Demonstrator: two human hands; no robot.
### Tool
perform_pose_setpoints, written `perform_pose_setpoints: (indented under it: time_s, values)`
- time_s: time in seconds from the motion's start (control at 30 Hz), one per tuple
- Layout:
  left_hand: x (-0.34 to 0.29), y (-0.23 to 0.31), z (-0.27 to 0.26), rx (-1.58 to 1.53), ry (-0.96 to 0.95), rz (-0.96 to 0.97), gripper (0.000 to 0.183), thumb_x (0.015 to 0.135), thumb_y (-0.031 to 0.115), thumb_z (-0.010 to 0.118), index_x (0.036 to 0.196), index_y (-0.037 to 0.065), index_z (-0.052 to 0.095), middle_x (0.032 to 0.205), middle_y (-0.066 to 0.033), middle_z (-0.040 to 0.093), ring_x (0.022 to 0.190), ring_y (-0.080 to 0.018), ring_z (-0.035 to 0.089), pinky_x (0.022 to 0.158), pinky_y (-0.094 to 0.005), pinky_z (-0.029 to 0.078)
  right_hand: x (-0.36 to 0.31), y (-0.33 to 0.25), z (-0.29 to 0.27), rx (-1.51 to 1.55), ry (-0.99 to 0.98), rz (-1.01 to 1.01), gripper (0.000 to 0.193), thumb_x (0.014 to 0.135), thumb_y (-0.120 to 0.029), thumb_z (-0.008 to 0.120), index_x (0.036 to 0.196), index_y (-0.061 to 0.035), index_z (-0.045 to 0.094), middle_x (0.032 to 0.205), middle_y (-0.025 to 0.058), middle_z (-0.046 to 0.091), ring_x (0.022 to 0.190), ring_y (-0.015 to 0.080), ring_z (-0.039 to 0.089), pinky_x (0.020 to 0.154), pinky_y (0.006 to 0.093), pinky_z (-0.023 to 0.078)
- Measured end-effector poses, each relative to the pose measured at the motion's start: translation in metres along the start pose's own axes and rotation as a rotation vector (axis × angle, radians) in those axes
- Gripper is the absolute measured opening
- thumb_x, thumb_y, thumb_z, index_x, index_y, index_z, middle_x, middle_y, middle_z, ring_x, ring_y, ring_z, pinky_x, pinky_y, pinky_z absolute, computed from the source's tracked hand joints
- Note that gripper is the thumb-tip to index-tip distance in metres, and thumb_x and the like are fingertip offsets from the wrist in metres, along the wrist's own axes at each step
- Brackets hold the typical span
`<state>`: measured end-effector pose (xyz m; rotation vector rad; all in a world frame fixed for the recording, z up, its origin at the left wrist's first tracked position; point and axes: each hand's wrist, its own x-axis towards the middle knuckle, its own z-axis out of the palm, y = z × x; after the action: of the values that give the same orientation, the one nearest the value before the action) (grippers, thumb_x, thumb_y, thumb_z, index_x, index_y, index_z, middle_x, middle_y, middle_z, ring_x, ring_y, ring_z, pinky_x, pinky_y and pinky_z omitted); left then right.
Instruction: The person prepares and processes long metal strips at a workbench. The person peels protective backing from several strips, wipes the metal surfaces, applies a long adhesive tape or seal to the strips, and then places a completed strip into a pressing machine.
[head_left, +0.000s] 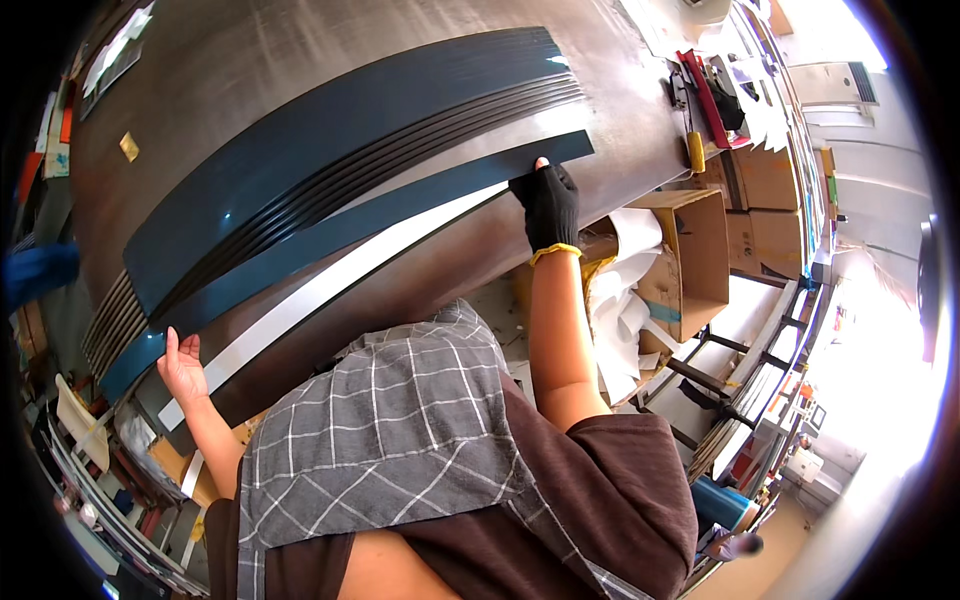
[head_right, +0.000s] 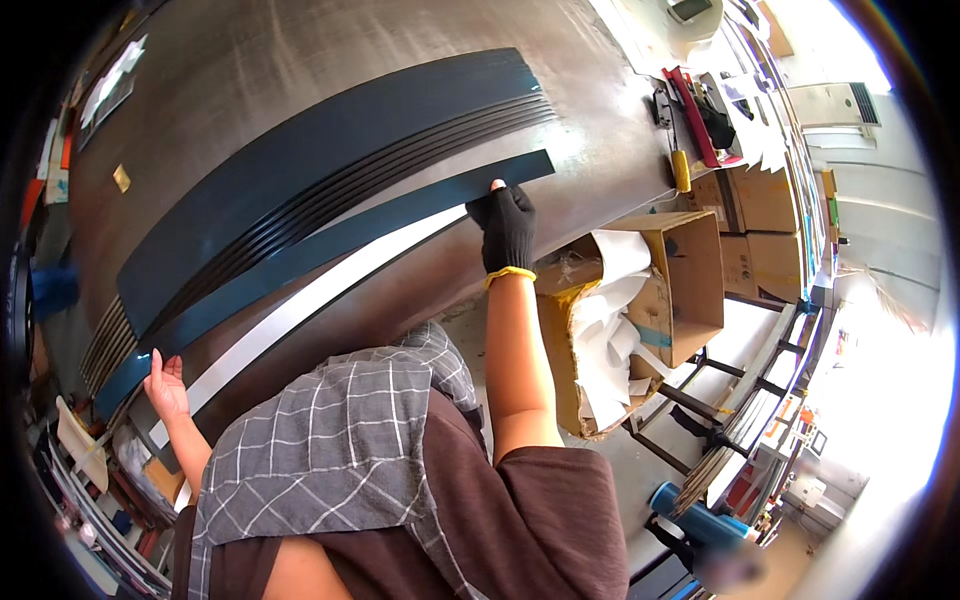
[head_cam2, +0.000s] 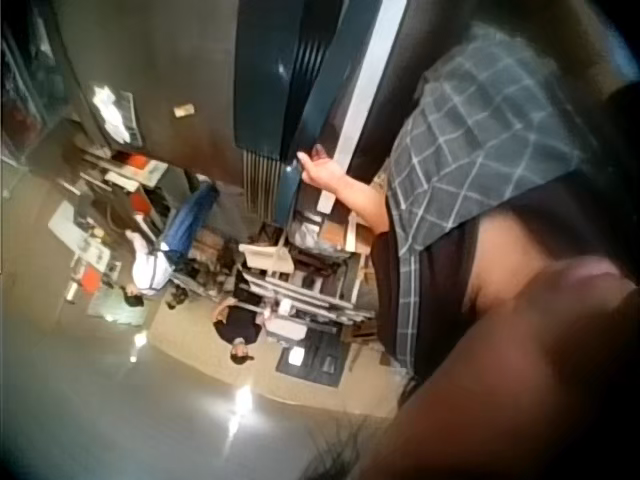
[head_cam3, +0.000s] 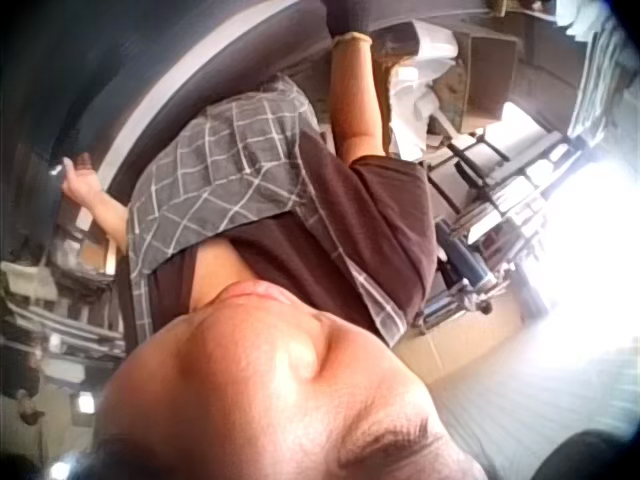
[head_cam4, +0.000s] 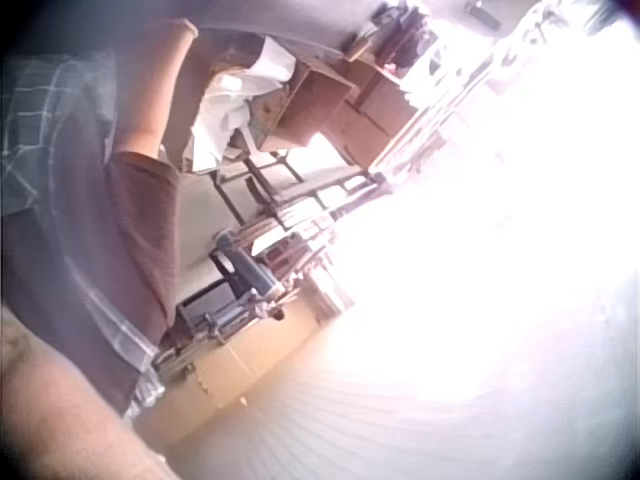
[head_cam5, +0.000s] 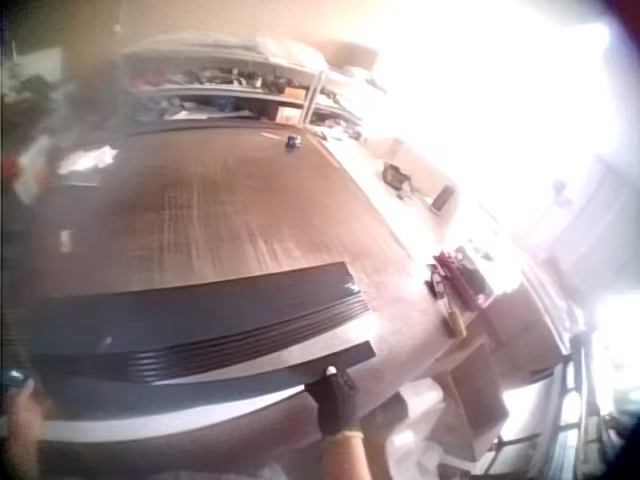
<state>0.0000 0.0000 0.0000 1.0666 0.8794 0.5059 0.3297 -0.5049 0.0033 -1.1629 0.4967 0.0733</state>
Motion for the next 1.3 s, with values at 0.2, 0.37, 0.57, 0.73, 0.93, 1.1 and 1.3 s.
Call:
perform_pose_setpoints:
  time_s: [0.2,0.37,0.57,0.73,0.93,1.1,1.3]
  values:
    - [0.019,-0.04,0.068,0.027,0.066,0.005,0.019,0.091,0.019,0.067,0.095,0.0,0.067,0.093,-0.009,0.069,0.077,-0.0158,0.065,0.076,-0.0288,0.054,0.1,-0.049,-0.045,-0.114,0.038,-0.183,0.016,0.09,-0.014,0.064,0.078,-0.0036,0.06,0.067,0.0025,0.057,0.058,0.0125,0.054,0.054,0.0241,0.043]
    - [0.031,-0.029,0.086,0.077,0.082,0.021,0.022,0.091,0.02,0.067,0.097,-0.002,0.067,0.094,-0.0094,0.07,0.078,-0.0157,0.065,0.077,-0.0286,0.053,0.131,-0.045,-0.049,-0.001,-0.01,-0.092,0.012,0.088,-0.008,0.063,0.095,0.0013,0.061,0.07,0.0014,0.055,0.056,0.0102,0.047,0.053,0.0217,0.038]
    - [0.045,-0.027,0.12,0.026,0.097,0.109,0.023,0.094,0.019,0.064,0.099,-0.003,0.067,0.098,-0.0101,0.07,0.079,-0.0159,0.065,0.078,-0.0289,0.054,0.182,-0.073,-0.04,-0.104,-0.022,0.015,0.016,0.089,-0.008,0.062,0.1,0.0016,0.06,0.077,0.006,0.061,0.067,0.0195,0.064,0.063,0.0308,0.056]
    - [0.056,-0.026,0.15,-0.066,0.057,0.164,0.023,0.096,0.018,0.061,0.099,-0.004,0.067,0.097,-0.0103,0.07,0.081,-0.0154,0.065,0.081,-0.0291,0.053,0.25,-0.111,-0.03,-0.454,-0.148,0.081,0.016,0.087,-0.008,0.067,0.099,0.0021,0.064,0.083,0.0114,0.068,0.069,0.0217,0.067,0.064,0.0313,0.057]
    - [0.053,-0.029,0.162,-0.131,0.012,0.159,0.022,0.097,0.016,0.059,0.104,-0.004,0.066,0.102,-0.0113,0.069,0.087,-0.0163,0.065,0.085,-0.0304,0.052,0.306,-0.096,-0.03,-1.002,-0.125,-0.229,0.019,0.081,-0.018,0.069,0.087,0.0,0.072,0.073,0.0049,0.067,0.064,0.0138,0.06,0.062,0.0279,0.046]
    - [0.046,-0.033,0.161,-0.107,0.033,0.149,0.022,0.097,0.016,0.059,0.105,-0.003,0.066,0.104,-0.0107,0.069,0.088,-0.0162,0.064,0.084,-0.0298,0.051,0.311,-0.085,-0.025,-1.11,-0.033,-0.27,0.021,0.077,-0.018,0.069,0.083,0.0015,0.074,0.068,0.0079,0.068,0.064,0.0158,0.062,0.063,0.0289,0.047]
    - [0.036,-0.033,0.169,-0.1,0.086,0.161,0.022,0.096,0.017,0.06,0.102,-0.003,0.067,0.101,-0.0097,0.069,0.083,-0.0153,0.064,0.08,-0.0292,0.052,0.313,-0.083,-0.029,-1.068,-0.033,-0.26,0.022,0.076,-0.018,0.07,0.083,0.0026,0.074,0.068,0.0091,0.069,0.062,0.0168,0.064,0.062,0.0286,0.049]
